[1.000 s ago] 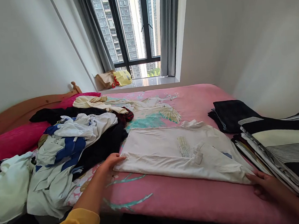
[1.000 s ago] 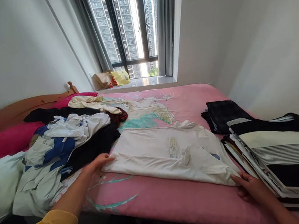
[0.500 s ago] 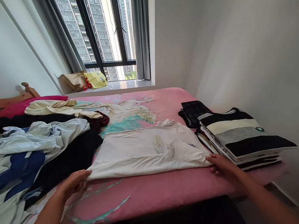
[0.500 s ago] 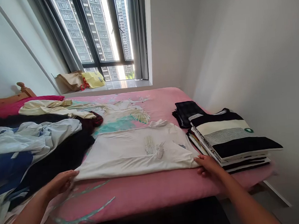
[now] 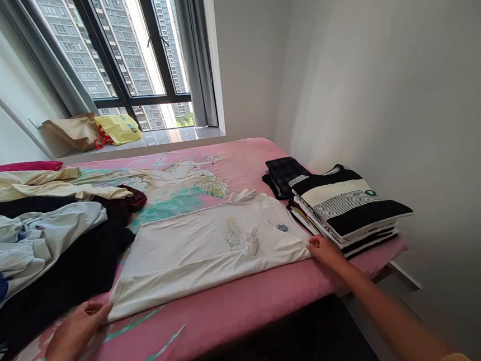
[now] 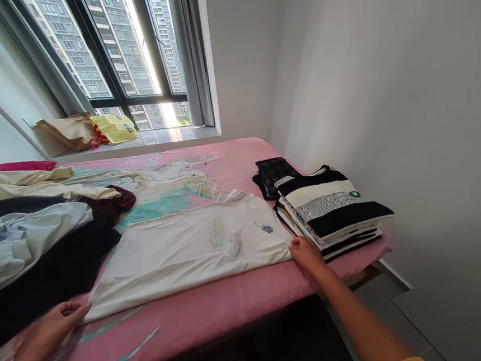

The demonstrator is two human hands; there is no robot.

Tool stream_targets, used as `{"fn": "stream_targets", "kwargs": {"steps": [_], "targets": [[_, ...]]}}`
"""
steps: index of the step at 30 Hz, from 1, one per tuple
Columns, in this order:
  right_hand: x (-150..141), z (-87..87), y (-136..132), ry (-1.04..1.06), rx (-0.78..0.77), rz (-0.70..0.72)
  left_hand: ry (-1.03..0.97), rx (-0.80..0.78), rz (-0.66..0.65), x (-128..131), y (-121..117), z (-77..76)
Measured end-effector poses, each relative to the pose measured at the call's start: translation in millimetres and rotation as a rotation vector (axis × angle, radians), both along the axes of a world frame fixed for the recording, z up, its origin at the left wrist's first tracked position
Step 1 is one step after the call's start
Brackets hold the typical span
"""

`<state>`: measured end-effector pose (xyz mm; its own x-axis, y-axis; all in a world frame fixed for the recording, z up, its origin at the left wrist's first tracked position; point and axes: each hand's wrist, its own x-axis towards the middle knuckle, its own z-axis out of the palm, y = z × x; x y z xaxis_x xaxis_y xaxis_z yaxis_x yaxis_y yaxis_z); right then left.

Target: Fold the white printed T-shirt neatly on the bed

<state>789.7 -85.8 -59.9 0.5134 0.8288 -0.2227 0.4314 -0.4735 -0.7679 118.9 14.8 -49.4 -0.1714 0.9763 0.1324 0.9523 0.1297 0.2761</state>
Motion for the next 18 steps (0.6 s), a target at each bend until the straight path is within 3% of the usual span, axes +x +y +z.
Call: {"fn": "stream_targets", "kwargs": {"steps": [3, 5, 7, 9, 12, 15, 18], "targets": [[-14, 9.7, -11, -0.227, 0.218, 0.010, 0.075, 0.175, -0.036, 27, -7, 1.1], [-25, 11.8, -17, -0.386, 0.401, 0.112, 0.055, 0.357, -0.257, 63, -16, -1.9], [-32, 7.0, -20, -0.459, 0.513, 0.173, 0.006, 0.417, -0.498, 105, -27, -7.2], [-30, -4.7, -22, -0.400, 0.507, 0.097, -0.030, 0.410, -0.681, 147, -38, -12.6], [-14, -28.6, -24, -0.274, 0.448, -0.032, -0.059, 0.406, -0.831, 206, -57, -16.0], [1, -48.1, -25, -0.186, 0.435, -0.011, -0.069, 0.343, -0.978, 268, -77, -11.1], [6, -55.4, -22, -0.106, 0.442, 0.024, -0.038, 0.195, -1.153, 339, -90, -0.3]]}}
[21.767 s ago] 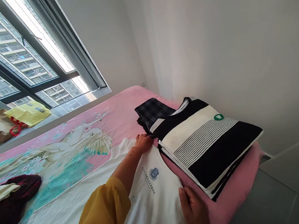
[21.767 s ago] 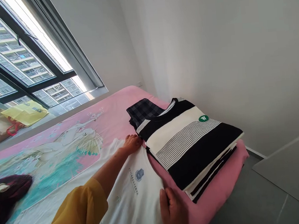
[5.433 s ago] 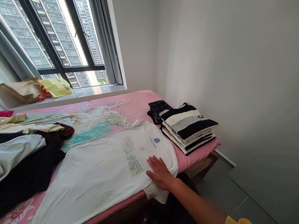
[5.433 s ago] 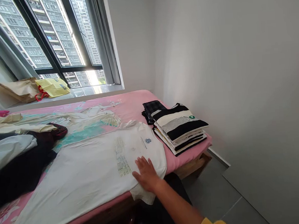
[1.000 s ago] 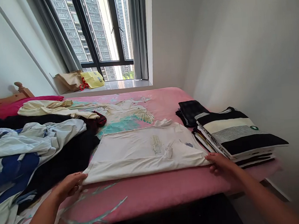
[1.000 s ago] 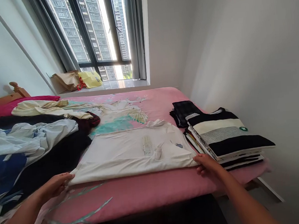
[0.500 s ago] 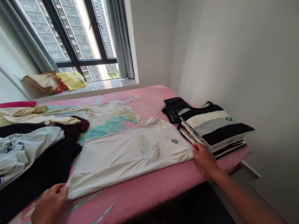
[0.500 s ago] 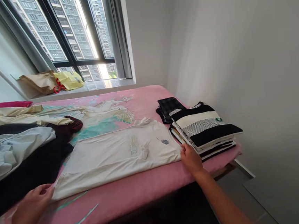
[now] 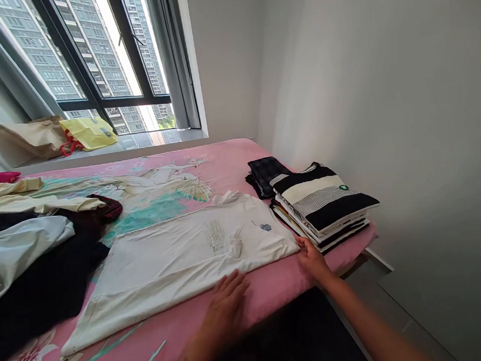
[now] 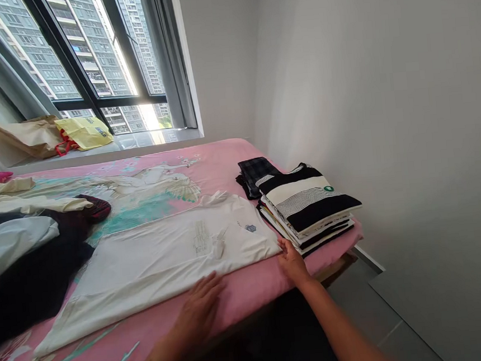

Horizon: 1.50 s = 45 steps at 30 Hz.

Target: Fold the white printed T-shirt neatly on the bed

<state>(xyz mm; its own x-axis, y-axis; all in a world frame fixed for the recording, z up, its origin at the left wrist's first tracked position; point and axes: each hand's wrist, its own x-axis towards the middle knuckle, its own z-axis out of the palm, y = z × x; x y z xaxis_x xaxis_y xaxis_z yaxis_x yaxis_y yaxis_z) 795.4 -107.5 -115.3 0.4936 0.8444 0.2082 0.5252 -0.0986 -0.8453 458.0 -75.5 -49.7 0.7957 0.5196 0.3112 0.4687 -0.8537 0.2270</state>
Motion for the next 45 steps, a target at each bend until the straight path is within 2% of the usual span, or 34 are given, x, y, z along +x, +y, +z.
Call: {"fn": "stream_targets", "kwargs": {"steps": [2, 4, 6, 8, 11, 14, 19, 22, 24, 26, 29, 31, 33, 36, 40, 42, 45], "targets": [[0, 1.5, 4, 0.024, -0.004, 0.014, 0.058, -0.054, -0.087, 48, -2, 6.1], [-1, 5.7, 9, 0.026, -0.013, 0.014, 0.092, -0.098, -0.116, 91, 2, 7.7], [-1, 10.1, 12, 0.019, -0.029, 0.007, 0.117, -0.136, -0.090, 124, 9, 2.7], [0, 13.0, 13, 0.010, -0.047, -0.006, 0.145, -0.166, -0.039, 143, 16, -7.9], [-1, 14.3, 12, -0.009, -0.063, -0.004, 0.149, -0.164, 0.004, 151, 20, -25.6], [-4, 15.6, 8, -0.038, -0.050, -0.017, 0.110, -0.149, 0.033, 150, 19, -32.9], [-25, 33.1, -6, -0.111, 0.047, -0.132, 0.114, -0.187, 0.070, 152, 19, -22.0], [-45, 45.5, -9, -0.281, 0.156, 0.011, 0.111, -0.180, 0.074, 145, 23, -15.7], [-56, 45.0, -7, -0.423, 0.167, 0.150, 0.101, -0.131, 0.103, 134, 27, -15.6], [-63, 34.7, -4, -0.538, 0.096, 0.220, 0.099, -0.086, 0.178, 118, 31, -18.4], [-64, 8.1, -3, -0.667, -0.027, 0.226, 0.103, -0.085, 0.297, 87, 32, -22.2], [-61, -8.5, -5, -0.716, -0.052, 0.215, 0.094, -0.087, 0.295, 67, 29, -21.1], [-57, -17.9, -6, -0.738, -0.029, 0.223, 0.062, -0.057, 0.267, 45, 27, -16.7], [-57, -13.3, -5, -0.704, 0.039, 0.238, 0.011, -0.004, 0.316, 6, 29, -7.6], [-72, 14.4, 2, -0.582, 0.193, 0.338, 0.006, -0.018, 0.448, -65, 38, -0.3], [-82, 22.9, 9, -0.541, 0.212, 0.393, 0.062, -0.061, 0.522, -105, 41, -1.1], [-93, 16.8, 20, -0.557, 0.175, 0.408, 0.219, -0.182, 0.827, -162, 39, -6.4]]}}
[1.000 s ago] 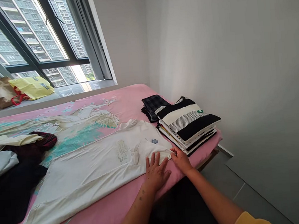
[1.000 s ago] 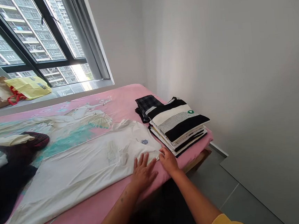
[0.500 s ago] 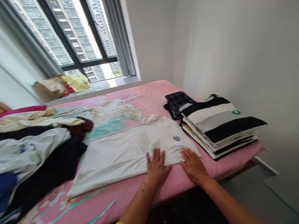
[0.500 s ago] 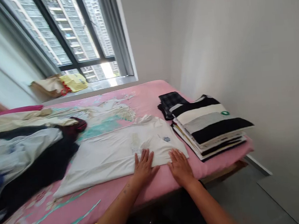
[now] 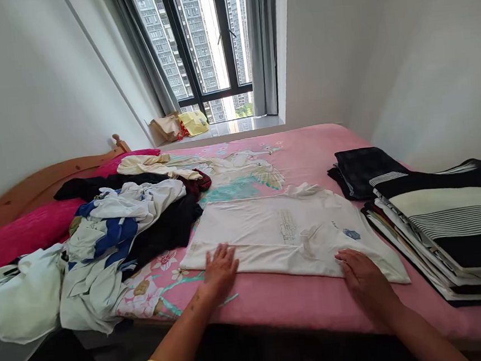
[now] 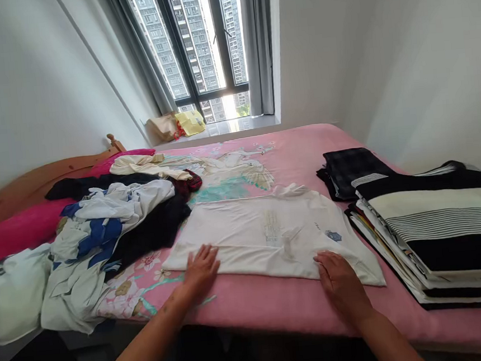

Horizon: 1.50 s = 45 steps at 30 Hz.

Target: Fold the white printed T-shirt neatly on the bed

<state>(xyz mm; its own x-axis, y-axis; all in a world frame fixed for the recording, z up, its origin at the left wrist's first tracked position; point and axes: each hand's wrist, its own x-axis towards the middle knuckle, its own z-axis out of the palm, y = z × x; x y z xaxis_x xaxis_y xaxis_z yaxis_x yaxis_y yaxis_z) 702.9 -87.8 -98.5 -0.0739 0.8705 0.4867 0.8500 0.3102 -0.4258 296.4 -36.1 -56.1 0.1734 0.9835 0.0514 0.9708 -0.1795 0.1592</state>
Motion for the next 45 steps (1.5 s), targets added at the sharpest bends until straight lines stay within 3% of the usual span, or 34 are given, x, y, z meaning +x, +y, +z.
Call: {"fn": "stream_targets", "kwargs": {"steps": [3, 6, 8, 12, 14, 16, 18, 20, 23, 25, 28, 30, 35, 40, 45], "targets": [[-3, -18.6, 5, -0.085, 0.006, -0.042, 0.083, -0.086, 0.315, -43, -6, -4.7], [-3, -30.8, 4, -0.156, 0.024, -0.075, 0.066, -0.003, 0.374, -54, -8, -5.0], [-3, -32.8, 3, -0.178, 0.024, -0.084, -0.006, 0.089, 0.210, -40, -8, -4.1], [-3, -32.5, 3, -0.185, 0.038, -0.082, -0.230, 0.136, -0.337, 18, -9, -4.9], [-2, -34.0, 3, -0.177, 0.058, -0.078, -0.285, 0.106, -0.491, 42, -9, -6.1], [-1, -36.2, 3, -0.165, 0.075, -0.065, -0.267, 0.062, -0.547, 52, -6, -6.7], [0, -37.8, 4, -0.150, 0.089, -0.050, -0.192, 0.017, -0.500, 43, -2, -6.2], [1, -38.0, 5, -0.141, 0.096, -0.044, -0.104, -0.030, -0.379, 19, 3, -4.6], [-1, -34.4, 5, -0.135, 0.092, -0.060, -0.014, -0.078, -0.134, -34, 11, -1.7], [-4, -30.3, 6, -0.133, 0.081, -0.072, 0.094, -0.142, 0.114, -65, 18, -0.3], [-8, -24.5, 6, -0.132, 0.064, -0.082, 0.158, -0.117, 0.260, -86, 30, 0.7], [-9, -22.2, 7, -0.127, 0.058, -0.092, 0.177, -0.083, 0.255, -81, 35, 0.0], [-10, -19.8, 6, -0.135, 0.048, -0.114, 0.092, -0.020, -0.009, -43, 35, -11.4], [-9, -19.6, 6, -0.157, 0.043, -0.116, 0.062, -0.086, 0.041, -32, 33, -21.9], [-5, -26.7, 5, -0.162, 0.085, -0.092, 0.079, -0.119, 0.041, -32, 27, -15.7]]}}
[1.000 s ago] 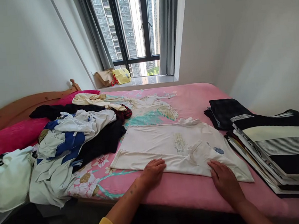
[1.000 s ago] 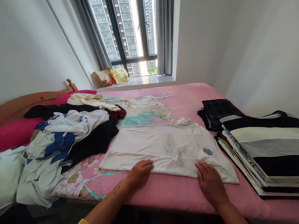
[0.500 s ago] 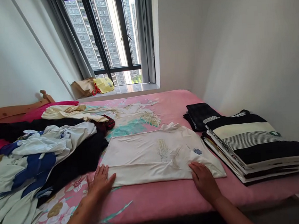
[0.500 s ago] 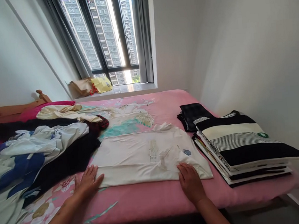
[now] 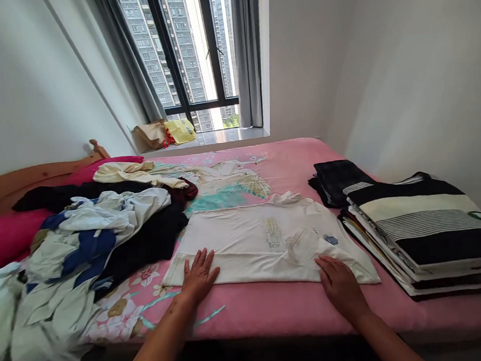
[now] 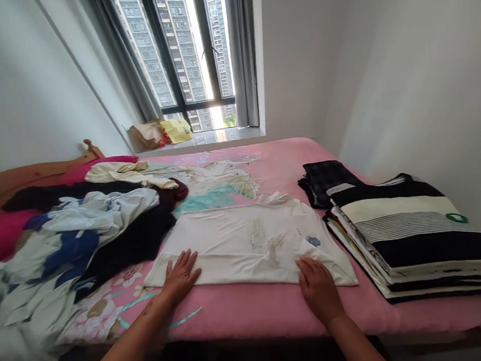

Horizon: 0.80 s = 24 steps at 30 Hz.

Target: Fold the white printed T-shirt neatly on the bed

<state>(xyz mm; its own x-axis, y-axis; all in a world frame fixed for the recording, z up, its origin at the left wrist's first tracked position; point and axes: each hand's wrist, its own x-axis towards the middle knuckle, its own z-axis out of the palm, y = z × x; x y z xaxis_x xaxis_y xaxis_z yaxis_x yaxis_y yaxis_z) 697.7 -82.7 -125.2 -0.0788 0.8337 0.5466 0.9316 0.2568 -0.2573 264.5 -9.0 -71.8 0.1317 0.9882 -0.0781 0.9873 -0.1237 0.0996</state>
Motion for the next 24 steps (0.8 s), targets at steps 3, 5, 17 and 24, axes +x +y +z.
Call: {"fn": "stream_targets", "kwargs": {"steps": [3, 5, 17, 24], "targets": [[3, -7.8, 0, 0.002, 0.026, 0.024, 0.001, -0.009, 0.010, 1, -4, 1.7], [5, -12.6, 1, 0.004, 0.037, 0.031, -0.010, -0.007, 0.021, 2, -6, 1.2], [-5, 8.3, 4, 0.078, -0.055, -0.050, 0.033, 0.173, 0.078, 1, -2, -13.0], [-7, 21.2, 7, 0.134, -0.042, -0.083, 0.094, 0.232, 0.052, -12, 15, -31.3]]}}
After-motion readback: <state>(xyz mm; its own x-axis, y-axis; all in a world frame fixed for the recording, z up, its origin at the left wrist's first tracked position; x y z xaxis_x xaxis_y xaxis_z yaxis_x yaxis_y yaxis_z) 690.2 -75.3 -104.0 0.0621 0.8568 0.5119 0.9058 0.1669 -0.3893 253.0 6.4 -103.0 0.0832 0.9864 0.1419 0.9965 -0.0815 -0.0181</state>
